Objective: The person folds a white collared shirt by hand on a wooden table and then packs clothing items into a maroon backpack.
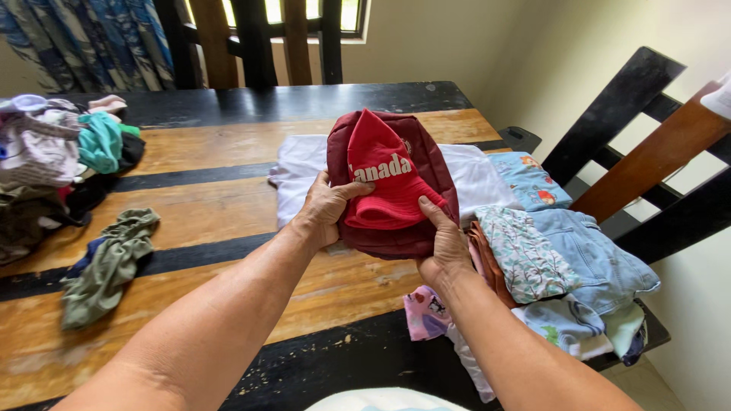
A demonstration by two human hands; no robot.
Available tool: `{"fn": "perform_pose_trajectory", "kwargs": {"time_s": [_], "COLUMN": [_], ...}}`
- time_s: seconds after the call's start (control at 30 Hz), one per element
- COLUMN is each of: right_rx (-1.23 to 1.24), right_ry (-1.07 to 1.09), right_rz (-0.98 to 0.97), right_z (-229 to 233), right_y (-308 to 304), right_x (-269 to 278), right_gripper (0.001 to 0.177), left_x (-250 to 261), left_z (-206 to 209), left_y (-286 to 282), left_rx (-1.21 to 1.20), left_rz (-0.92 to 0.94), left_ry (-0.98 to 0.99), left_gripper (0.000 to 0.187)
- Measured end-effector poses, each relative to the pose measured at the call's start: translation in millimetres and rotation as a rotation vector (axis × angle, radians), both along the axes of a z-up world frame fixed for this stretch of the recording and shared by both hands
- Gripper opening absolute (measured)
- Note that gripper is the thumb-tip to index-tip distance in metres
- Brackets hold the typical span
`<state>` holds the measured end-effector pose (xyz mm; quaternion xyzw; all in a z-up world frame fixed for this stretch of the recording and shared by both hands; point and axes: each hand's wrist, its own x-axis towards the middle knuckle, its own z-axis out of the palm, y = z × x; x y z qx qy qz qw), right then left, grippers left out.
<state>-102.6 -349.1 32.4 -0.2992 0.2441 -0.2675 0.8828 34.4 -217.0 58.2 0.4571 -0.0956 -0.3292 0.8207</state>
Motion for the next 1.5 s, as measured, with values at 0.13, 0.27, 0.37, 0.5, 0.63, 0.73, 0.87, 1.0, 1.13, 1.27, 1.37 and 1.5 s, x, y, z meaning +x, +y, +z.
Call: {"fn": "perform_pose_trajectory", "kwargs": {"time_s": [0.13,0.27,0.37,0.5,0.63,0.73,0.87,1.0,1.13,1.27,1.37,1.5], "right_rx": [-0.222,-0.299,-0.267,-0.237,-0.228,-0.212,-0.218,-0.396,-0.510,-0.521,-0.585,-0.947], "right_ry": [0.093,-0.012,-0.082,-0.098,-0.074,-0.085,-0.014,0.474,0.625,0.682,0.700,0.927], "right_rz": [0.006,-0.118,-0.128,-0.113,-0.074,-0.045,-0.056,-0.214,-0.223,-0.215,-0.185,-0.145], "right_z": [-16.2,-18.9,-17.6,-14.2,-21.9,-29.5,-50.3,-74.1,-87.6,-87.0,-77.9,-64.4], "right_y": [-31.3,-50.6,-65.0,-79.6,-82.7,-83.1,-80.7,-77.9,-83.4,-90.3,-86.9,-75.2], "right_x": [-2.4,9.4,16.5,30.0,50.0,70.0,103.1,131.7,139.1,145.3,137.8,129.2], "right_gripper": [0.050,0.055,0.056,0.056,0.055,0.057,0.062,0.069,0.071,0.079,0.091,0.104], "left_x": [23.6,50.7,78.9,69.1,50.1,48.1,59.5,66.5,72.1,73.1,68.8,78.5], "left_z": [-16.5,-48.9,-81.7,-107.1,-93.2,-91.2,-96.2,-96.6,-99.1,-99.2,-88.0,-84.4], "left_y": [-21.9,-51.9,-64.0,-42.9,-15.4,-4.7,9.5,22.3,21.9,8.2,-12.1,-28.6], "left_rx": [0.236,0.204,0.344,1.080,1.449,1.493,1.573,1.562,1.516,1.335,1.157,0.983], "left_rz": [-0.041,-0.044,0.014,-0.082,-0.434,-0.334,-0.250,-0.231,-0.172,0.038,0.113,0.274], "left_ry": [-0.105,-0.277,-0.455,-1.088,-1.049,-1.044,-1.000,-0.952,-0.998,-1.163,-1.031,-0.729], "left_gripper": [0.073,0.070,0.074,0.070,0.078,0.081,0.079,0.078,0.087,0.102,0.080,0.040]}}
